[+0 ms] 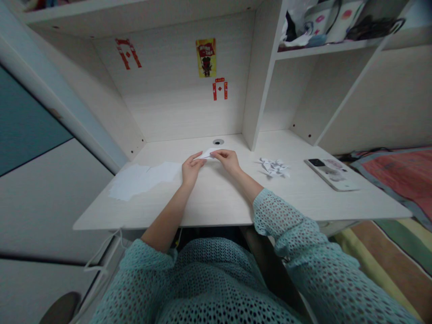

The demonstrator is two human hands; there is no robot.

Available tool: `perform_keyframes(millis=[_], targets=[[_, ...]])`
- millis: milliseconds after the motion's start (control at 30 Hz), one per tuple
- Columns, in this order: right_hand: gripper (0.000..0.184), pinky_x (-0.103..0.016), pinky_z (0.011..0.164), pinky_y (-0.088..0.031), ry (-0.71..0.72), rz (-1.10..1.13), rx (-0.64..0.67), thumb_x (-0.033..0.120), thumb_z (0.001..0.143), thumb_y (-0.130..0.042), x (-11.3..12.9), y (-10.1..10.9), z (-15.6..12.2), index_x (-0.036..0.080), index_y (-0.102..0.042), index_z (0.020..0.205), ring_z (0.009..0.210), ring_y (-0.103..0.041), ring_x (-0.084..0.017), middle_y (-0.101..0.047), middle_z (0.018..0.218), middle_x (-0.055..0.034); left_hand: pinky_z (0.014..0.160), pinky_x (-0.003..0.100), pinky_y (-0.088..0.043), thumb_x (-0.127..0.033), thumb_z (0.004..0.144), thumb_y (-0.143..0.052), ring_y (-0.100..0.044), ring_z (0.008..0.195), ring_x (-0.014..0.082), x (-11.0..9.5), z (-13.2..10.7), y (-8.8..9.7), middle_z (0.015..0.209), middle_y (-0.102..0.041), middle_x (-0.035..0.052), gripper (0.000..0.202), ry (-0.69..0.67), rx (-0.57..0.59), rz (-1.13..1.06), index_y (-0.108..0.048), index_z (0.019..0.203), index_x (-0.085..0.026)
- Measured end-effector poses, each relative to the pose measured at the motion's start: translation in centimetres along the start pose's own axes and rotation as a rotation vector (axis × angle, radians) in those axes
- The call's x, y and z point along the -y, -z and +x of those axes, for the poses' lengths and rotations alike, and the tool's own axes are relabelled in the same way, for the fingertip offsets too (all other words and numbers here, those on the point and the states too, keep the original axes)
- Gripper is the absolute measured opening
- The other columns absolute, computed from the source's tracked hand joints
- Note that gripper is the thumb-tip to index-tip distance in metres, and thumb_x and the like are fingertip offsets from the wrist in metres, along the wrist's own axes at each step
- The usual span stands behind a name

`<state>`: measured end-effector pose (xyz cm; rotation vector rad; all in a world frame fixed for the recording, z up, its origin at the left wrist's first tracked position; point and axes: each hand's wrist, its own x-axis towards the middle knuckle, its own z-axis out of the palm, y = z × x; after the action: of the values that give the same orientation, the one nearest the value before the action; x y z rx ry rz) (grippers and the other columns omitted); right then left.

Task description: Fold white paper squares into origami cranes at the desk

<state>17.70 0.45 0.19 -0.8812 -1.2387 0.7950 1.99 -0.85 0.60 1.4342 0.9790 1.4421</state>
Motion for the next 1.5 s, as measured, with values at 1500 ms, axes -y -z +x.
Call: perform_keyframes(millis=[1500], targets=[[0.036,-0.033,0.081,-0.049,-0.036,0.058,0.075,0.039,0.056,-0.076,-0.13,-0.34,-0.43,0.019,-0.072,0.086,0.082,-0.065,-0.019,-0.072,0.089,-0.0065,0.088,0.036,-0.050,-0.029,0.065,-0.072,-0.066,0.085,0.0189,0.49,0.03,-0.46,0.098,-0.070,0.0082,0.042,0.007,-0.089,-0.082,-0.067,0.105,-0.015]])
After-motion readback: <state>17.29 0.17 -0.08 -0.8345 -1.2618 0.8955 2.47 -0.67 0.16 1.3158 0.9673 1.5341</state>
